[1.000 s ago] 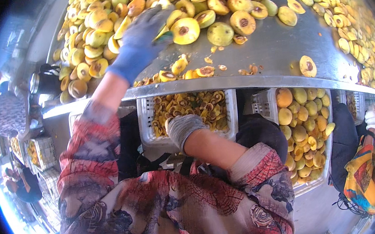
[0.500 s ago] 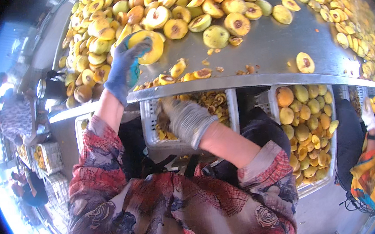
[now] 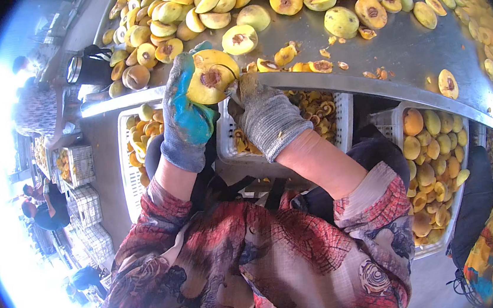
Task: The person pits fruit by hand using a small curved tool to remove the seeds and then places the halved fruit into a white plastic bin.
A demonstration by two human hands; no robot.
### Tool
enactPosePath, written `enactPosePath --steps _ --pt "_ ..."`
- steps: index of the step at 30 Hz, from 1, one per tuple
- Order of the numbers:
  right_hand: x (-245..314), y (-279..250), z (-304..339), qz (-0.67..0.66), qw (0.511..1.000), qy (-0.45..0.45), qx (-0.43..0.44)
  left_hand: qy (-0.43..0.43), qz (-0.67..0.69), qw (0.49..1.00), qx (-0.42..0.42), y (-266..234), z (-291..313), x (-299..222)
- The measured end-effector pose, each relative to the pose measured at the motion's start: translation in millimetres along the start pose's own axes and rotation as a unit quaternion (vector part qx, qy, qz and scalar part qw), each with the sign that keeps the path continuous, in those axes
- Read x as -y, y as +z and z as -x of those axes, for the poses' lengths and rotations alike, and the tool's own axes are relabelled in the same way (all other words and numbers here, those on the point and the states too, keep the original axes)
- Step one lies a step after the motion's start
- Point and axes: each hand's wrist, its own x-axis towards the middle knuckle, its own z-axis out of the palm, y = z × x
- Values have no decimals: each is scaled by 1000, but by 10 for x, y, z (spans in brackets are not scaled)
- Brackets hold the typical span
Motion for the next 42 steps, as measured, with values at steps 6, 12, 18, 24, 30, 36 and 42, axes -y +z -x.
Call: enactPosePath --steps 6,12,18,24,30,36,42 --pt "3 130 8 11 995 50 91 -2 -47 999 -20 -20 125 -5" --pt "154 132 60 -96 983 140 67 76 -132 988 -18 44 175 52" --pt "95 348 124 -38 996 47 71 113 -158 981 -25 133 245 50" --pt "54 460 86 20 996 -58 59 340 -521 781 54 -105 206 91" --pt "146 436 15 17 995 -97 18 140 -221 965 -34 -38 242 28" --pt "292 406 -73 -126 987 11 100 322 -518 791 45 -150 164 -45" --pt "432 -70 5 -466 812 182 301 56 -255 965 -27 -171 227 -215"
